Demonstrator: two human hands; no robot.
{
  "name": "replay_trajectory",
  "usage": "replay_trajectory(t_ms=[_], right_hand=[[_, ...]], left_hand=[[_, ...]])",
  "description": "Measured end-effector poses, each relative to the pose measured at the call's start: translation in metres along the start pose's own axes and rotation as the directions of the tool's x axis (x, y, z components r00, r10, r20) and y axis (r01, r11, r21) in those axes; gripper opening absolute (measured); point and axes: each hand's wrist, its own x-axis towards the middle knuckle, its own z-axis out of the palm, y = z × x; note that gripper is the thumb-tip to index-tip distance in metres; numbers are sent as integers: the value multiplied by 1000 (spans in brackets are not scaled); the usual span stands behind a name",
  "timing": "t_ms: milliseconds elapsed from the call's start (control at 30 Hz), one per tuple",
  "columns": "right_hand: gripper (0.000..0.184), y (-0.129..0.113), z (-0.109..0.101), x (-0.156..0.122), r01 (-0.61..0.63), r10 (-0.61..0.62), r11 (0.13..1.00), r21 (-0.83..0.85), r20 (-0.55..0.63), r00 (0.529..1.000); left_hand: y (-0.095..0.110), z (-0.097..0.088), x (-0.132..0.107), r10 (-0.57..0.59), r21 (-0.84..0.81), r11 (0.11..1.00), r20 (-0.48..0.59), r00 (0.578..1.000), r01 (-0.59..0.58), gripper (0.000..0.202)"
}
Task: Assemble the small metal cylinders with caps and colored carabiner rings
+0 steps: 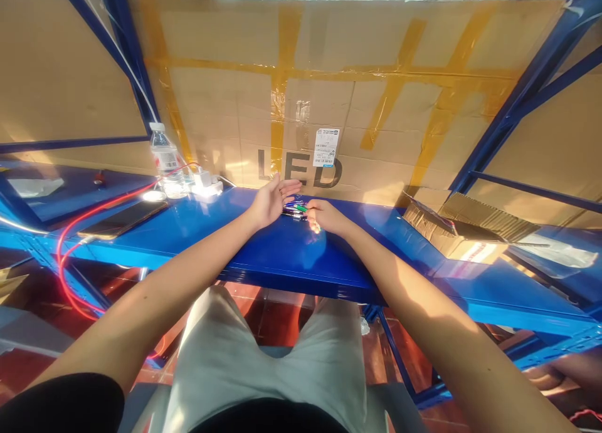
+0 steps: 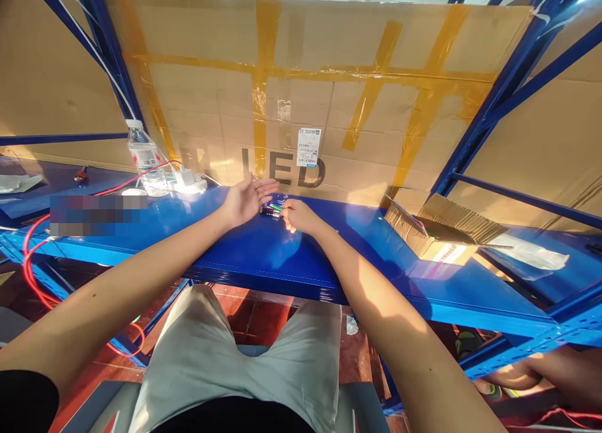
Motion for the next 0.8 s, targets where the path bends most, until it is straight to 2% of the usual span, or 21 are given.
replay_trajectory(t_ms=[100,200,267,333,500,633,700,800], right_hand=[[12,2,4,1,118,-122,987,-109,-31,992],[6,6,3,1,334,-345,907,-257,2,939],[11,10,1,1,409,-420,862,-300,29,907],[16,13,-1,2,418,-433,852,-316,23,901],[21,9,-1,-3,348,-360,814,-466,66,931],[32,-4,2,-13,417,-427,739,-530,112,897],[30,-10,5,-17,426,-446,735,-527,97,890],[26,-14,9,-19,393,-423,738,-549,77,903]], left_hand=[[4,-1,-2,-135,-183,974,19,991,136,68],[2,-2,-2,-208,-254,945,19,978,206,73],[-1,-2,-2,-241,-272,933,20,970,237,75],[-3,-1,-2,-264,-279,924,24,964,260,76],[-4,-3,-1,-284,-265,922,28,958,281,80],[-5,-6,0,-279,-244,928,50,959,282,82],[-6,-8,0,-269,-250,928,58,961,275,83],[-6,-10,0,-257,-261,927,85,963,271,83]])
